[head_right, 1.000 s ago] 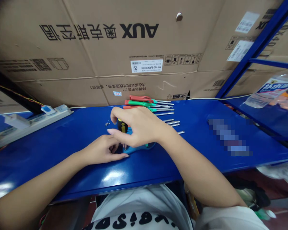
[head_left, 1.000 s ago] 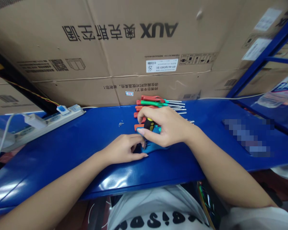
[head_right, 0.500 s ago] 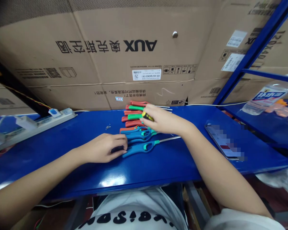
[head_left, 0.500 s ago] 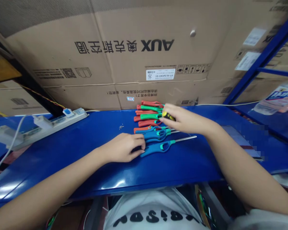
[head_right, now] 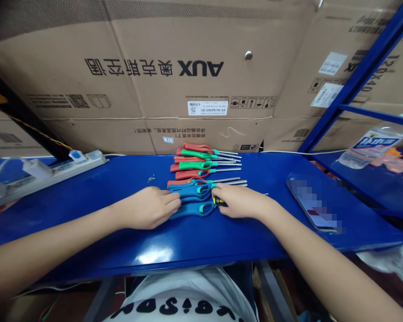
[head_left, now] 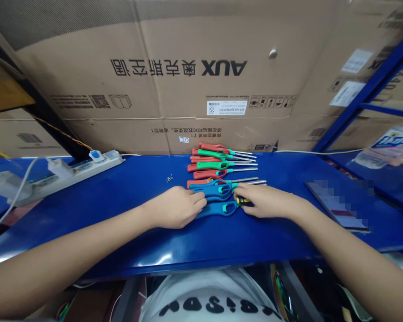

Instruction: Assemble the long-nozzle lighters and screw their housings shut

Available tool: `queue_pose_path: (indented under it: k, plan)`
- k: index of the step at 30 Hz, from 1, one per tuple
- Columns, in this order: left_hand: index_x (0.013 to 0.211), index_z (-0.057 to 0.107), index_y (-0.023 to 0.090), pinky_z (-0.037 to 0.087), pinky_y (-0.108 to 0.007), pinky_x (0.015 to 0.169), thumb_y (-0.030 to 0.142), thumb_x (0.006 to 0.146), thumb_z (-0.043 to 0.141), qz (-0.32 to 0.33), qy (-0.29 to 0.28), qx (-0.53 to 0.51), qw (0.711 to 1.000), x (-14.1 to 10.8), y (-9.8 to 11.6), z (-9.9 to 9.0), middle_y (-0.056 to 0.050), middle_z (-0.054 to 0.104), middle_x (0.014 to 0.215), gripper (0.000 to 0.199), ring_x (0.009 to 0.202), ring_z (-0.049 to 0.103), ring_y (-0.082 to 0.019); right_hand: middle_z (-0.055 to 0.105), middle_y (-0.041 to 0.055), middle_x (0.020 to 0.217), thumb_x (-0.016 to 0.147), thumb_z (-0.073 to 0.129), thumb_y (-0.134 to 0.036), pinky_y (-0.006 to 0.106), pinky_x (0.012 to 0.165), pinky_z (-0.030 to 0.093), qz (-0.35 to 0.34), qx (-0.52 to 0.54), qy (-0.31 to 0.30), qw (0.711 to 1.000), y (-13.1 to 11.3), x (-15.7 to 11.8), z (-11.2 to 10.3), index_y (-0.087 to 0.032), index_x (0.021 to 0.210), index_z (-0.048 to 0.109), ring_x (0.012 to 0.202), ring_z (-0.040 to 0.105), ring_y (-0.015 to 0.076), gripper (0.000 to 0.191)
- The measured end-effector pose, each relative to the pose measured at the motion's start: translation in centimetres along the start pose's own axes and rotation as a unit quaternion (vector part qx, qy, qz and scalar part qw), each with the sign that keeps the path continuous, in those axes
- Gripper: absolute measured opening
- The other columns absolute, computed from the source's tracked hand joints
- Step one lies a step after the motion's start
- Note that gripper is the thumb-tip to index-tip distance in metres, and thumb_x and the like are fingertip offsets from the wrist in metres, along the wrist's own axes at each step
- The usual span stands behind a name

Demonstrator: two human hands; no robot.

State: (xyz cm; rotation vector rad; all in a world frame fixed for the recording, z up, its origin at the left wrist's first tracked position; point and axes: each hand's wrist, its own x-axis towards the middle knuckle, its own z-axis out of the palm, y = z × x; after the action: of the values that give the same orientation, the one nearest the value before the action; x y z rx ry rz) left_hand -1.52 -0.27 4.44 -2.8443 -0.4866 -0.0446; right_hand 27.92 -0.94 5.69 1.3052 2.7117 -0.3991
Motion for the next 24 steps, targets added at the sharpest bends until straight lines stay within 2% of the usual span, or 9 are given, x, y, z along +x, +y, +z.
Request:
queue_pose_path:
  k: [6, 11, 14, 16, 20, 24]
  plan:
    - [0.087, 0.055, 0.018, 0.04, -0.034, 0.054, 0.021, 0.101, 0.045, 0.008, 0.005, -0.007, 1.0, -0.4, 0.1, 0.3, -0.006, 0.066, 0.082, 0.017, 0.063, 0.062, -0.02, 0.063, 0.0117, 0.116, 0.09, 0.056, -0.019, 0.032, 0.077, 0.05, -0.002, 0.021, -0.001, 1.0, -0.2, -0.4, 0.5, -0.018, 0.108, 0.057, 0.096, 0.065, 0.0244, 0.018]
    - [0.077, 0.058, 0.017, 0.037, -0.031, 0.053, 0.025, 0.105, 0.042, -0.03, 0.024, 0.009, 0.999, -0.5, 0.5, 1.1, -0.006, 0.066, 0.069, 0.034, 0.058, 0.061, -0.018, 0.064, 0.0114, 0.115, 0.089, 0.057, -0.019, 0.033, 0.08, 0.05, -0.002, 0.031, -0.006, 0.999, -0.4, -0.3, 0.7, -0.018, 0.109, 0.057, 0.099, 0.066, 0.0257, 0.02]
    - [0.072, 0.058, 0.017, 0.037, -0.03, 0.053, 0.032, 0.107, 0.042, -0.043, 0.026, 0.003, 0.999, -0.6, 0.7, 0.9, -0.006, 0.066, 0.066, 0.041, 0.058, 0.062, -0.017, 0.065, 0.0118, 0.115, 0.089, 0.057, -0.019, 0.034, 0.081, 0.05, -0.002, 0.033, -0.011, 0.999, -0.5, -0.2, 0.6, -0.018, 0.108, 0.057, 0.099, 0.065, 0.0258, 0.02]
    - [0.076, 0.059, 0.018, 0.037, -0.031, 0.054, 0.033, 0.105, 0.044, -0.046, 0.02, -0.005, 0.999, -0.8, 0.8, 0.4, -0.006, 0.068, 0.071, 0.036, 0.06, 0.062, -0.018, 0.065, 0.0115, 0.115, 0.089, 0.057, -0.019, 0.034, 0.081, 0.05, -0.001, 0.033, -0.012, 0.999, -0.6, -0.1, 0.5, -0.018, 0.108, 0.057, 0.099, 0.065, 0.0256, 0.02]
    - [0.085, 0.057, 0.019, 0.04, -0.032, 0.054, 0.024, 0.096, 0.05, -0.03, 0.0, -0.042, 0.999, -1.1, 0.8, 0.0, -0.006, 0.068, 0.077, 0.014, 0.061, 0.063, -0.02, 0.064, 0.0108, 0.114, 0.089, 0.055, -0.019, 0.033, 0.08, 0.049, 0.0, 0.034, -0.014, 0.999, -0.5, -0.1, 0.6, -0.019, 0.107, 0.056, 0.098, 0.065, 0.0252, 0.018]
    - [0.077, 0.053, 0.019, 0.037, -0.03, 0.054, 0.022, 0.101, 0.043, -0.036, 0.024, -0.054, 0.998, -1.3, 0.9, 0.5, -0.005, 0.064, 0.066, 0.026, 0.056, 0.06, -0.018, 0.064, 0.0102, 0.113, 0.089, 0.055, -0.019, 0.033, 0.08, 0.05, -0.002, 0.041, -0.014, 0.999, -0.4, -0.1, 0.8, -0.019, 0.106, 0.056, 0.098, 0.064, 0.0248, 0.017]
